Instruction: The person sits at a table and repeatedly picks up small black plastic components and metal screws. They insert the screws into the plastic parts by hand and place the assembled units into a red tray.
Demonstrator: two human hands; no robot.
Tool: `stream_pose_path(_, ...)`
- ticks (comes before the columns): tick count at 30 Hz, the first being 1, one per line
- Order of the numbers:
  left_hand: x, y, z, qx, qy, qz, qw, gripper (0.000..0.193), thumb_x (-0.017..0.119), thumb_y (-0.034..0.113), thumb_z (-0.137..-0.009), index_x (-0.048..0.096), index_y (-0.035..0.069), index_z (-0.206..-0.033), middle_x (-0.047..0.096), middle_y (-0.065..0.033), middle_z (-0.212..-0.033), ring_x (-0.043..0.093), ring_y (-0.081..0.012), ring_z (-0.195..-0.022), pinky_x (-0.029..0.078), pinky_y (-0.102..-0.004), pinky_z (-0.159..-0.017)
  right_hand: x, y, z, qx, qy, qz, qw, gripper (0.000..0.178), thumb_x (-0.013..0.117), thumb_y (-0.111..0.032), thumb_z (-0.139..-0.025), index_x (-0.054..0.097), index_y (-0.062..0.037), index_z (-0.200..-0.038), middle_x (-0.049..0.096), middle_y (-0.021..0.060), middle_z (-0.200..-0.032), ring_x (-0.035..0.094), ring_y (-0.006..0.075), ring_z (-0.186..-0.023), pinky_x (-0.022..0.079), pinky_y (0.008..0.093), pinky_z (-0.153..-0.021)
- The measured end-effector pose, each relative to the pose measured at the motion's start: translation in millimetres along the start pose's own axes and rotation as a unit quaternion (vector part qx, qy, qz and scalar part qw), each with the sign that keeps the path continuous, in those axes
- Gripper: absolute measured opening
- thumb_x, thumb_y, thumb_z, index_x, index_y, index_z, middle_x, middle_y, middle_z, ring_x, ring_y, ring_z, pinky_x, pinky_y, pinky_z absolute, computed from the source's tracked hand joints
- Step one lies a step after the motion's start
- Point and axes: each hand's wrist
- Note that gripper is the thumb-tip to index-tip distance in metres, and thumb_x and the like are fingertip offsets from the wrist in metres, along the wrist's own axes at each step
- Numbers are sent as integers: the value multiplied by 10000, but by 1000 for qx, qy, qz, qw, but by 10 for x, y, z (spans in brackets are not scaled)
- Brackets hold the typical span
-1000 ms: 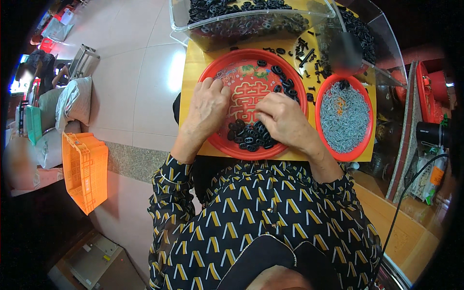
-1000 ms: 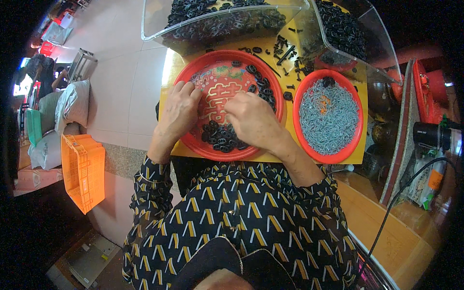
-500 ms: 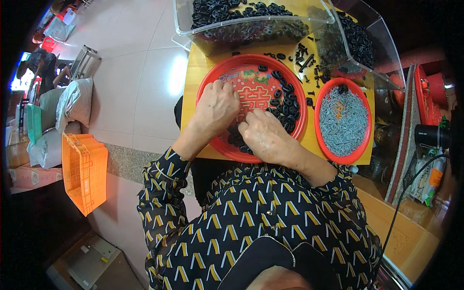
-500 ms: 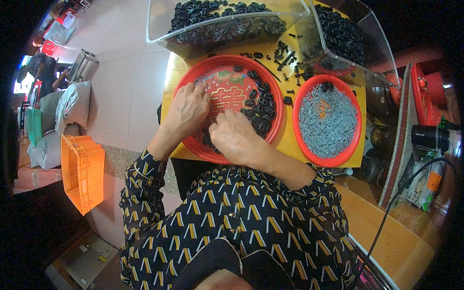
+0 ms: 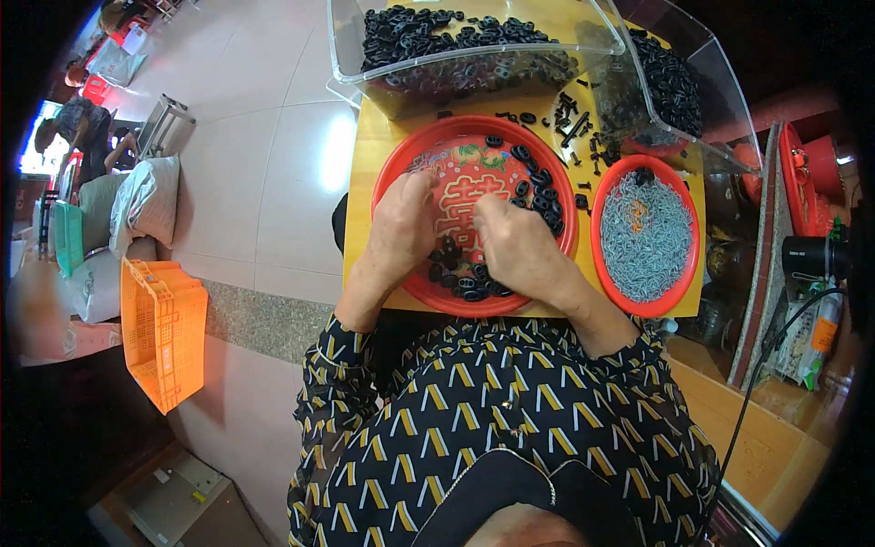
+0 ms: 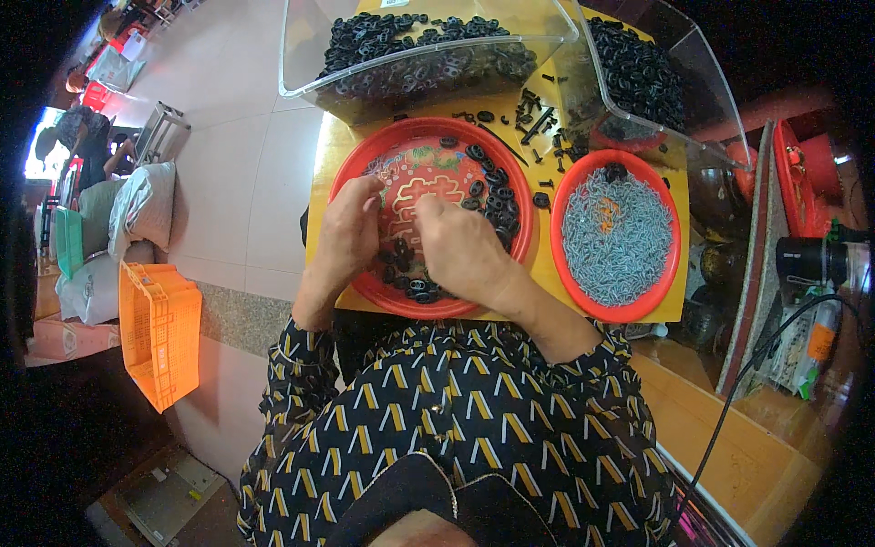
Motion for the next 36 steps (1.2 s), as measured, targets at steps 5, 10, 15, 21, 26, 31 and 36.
stream_pose_path(5, -2, 181, 89, -176, -9, 219, 960, 132, 534, -11, -778, 546, -31, -908, 568, -87, -769, 550, -149, -717, 450, -276, -625, -176, 50, -59, 211, -50, -394, 893, 90, 518, -66, -832, 524, 7, -885, 546, 0, -719, 535, 49, -601, 430, 186, -513)
stream_pose_path(10, 72, 406, 125, -310, 24, 483, 819, 80, 560, 13, -787, 569, -9, -864, 561, -16, -745, 525, -76, -688, 440, -216, -613, -199, -12, -47, 217, -5, -567, 795, 151, 550, -37, -800, 571, 9, -942, 574, 21, -729, 538, 58, -627, 443, 175, -553)
stream_pose_path(15, 134, 432, 151, -307, 48, 535, 786, 72, 573, 17, -778, 566, -7, -845, 560, -9, -751, 521, -72, -678, 436, -196, -610, -89, 18, 1, 181, 17, -506, 843, 90, 561, -52, -803, 586, 2, -870, 569, -3, -746, 509, 39, -659, 419, 175, -583)
stream_pose_path(21, 102, 401, 142, -338, 45, 635, 693, 71, 548, 16, -797, 552, -3, -865, 564, -47, -741, 533, -114, -652, 442, -218, -595, -82, 77, 43, 203, 41, -473, 856, 121, 572, -123, -814, 588, -9, -853, 564, -20, -741, 490, 28, -676, 414, 184, -603)
stream_pose_path(26, 105, 393, 161, -347, 60, 666, 658, 86, 532, 18, -805, 537, -7, -887, 555, -72, -762, 539, -149, -679, 454, -240, -619, -181, 9, 90, 265, -7, -493, 829, 145, 565, -144, -820, 587, -6, -856, 563, -14, -736, 506, 37, -614, 431, 179, -555)
stream_pose_path(31, 85, 437, 137, -351, 57, 668, 654, 105, 535, 0, -794, 538, -4, -900, 565, -74, -770, 559, -152, -682, 488, -253, -616, -177, -36, 115, 208, 23, -508, 836, 93, 544, -53, -808, 559, 16, -868, 557, 5, -744, 527, 54, -627, 446, 178, -567)
stream_pose_path(36, 140, 459, 160, -359, 93, 656, 658, 149, 543, -37, -768, 542, -4, -913, 581, -79, -793, 577, -153, -692, 499, -263, -612, -178, -129, 119, 194, 27, -519, 832, 120, 515, 30, -790, 506, 19, -909, 531, 28, -796, 524, 63, -662, 449, 184, -593)
Point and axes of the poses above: each hand's wrist, its own z-axis away from the middle knuckle, its own x-axis out of the palm, y = z × x
